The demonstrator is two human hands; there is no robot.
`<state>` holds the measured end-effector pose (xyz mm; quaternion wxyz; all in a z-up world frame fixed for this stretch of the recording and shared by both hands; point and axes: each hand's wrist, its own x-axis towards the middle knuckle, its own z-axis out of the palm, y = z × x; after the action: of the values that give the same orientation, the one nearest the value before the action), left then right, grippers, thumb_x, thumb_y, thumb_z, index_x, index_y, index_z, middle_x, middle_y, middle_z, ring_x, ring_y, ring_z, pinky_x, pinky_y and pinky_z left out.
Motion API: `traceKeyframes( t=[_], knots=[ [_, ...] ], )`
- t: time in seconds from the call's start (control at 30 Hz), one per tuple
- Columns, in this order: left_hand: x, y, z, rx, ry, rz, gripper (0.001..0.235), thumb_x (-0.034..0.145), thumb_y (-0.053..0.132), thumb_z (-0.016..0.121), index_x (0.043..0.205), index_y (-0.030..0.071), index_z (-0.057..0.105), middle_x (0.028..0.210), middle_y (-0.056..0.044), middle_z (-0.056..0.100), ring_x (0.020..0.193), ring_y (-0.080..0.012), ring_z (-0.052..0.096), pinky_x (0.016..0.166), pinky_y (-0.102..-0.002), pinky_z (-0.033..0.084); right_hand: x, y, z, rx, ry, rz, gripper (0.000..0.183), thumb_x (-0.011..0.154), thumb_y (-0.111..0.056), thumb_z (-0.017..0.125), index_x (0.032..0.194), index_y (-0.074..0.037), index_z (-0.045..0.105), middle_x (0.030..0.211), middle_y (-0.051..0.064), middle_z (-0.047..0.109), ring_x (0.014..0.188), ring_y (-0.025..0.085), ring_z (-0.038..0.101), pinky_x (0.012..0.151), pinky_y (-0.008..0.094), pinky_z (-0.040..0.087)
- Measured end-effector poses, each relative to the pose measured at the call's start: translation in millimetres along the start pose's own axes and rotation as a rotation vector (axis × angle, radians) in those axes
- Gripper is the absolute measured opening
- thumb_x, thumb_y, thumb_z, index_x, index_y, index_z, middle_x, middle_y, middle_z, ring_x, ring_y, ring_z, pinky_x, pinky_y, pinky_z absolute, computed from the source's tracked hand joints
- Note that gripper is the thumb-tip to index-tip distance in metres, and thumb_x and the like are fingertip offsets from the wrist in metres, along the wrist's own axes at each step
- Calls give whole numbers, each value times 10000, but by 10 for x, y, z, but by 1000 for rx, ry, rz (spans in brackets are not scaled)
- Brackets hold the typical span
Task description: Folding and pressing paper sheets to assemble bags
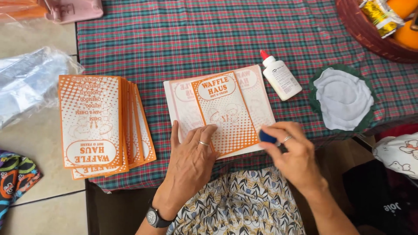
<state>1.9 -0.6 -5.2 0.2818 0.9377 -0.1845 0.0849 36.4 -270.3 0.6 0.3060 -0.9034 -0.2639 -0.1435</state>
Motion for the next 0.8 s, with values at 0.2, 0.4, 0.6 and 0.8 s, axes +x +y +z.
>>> traceKeyframes(
  t=[0.2,0.4,0.6,0.8],
  knots=[
    [-24,7,62,16,38,12,413,1034,245,513,1402,70,445,1314,-125,644,1221,-311,579,1183,-749,123,122,-484,-58,16,34,8,359,888,-188,768,1204,-30,709,1125,131,678,1036,269,671,941,365,564],
    [8,22,-70,28,46,90,131,1029,232,543,1090,222,659,1341,-94,650,1186,-310,603,1110,-806,199,475,-199,262,66,-54,-56,315,805,-85,845,1082,12,731,1015,155,733,945,260,695,891,330,596],
    [2,53,-48,45,56,87,109,1037,213,549,1068,199,654,1348,-136,661,1193,-342,615,1088,-828,211,1525,214,624,86,-68,88,358,793,-115,868,1113,3,760,1001,101,673,898,257,681,859,398,554],
    [-13,13,34,84,77,64,212,988,262,634,1166,148,641,1377,-65,648,1196,-293,618,1096,-808,226,1070,-60,576,33,-109,76,316,879,-158,781,1137,6,704,962,111,648,947,296,606,856,452,503]
  ],
)
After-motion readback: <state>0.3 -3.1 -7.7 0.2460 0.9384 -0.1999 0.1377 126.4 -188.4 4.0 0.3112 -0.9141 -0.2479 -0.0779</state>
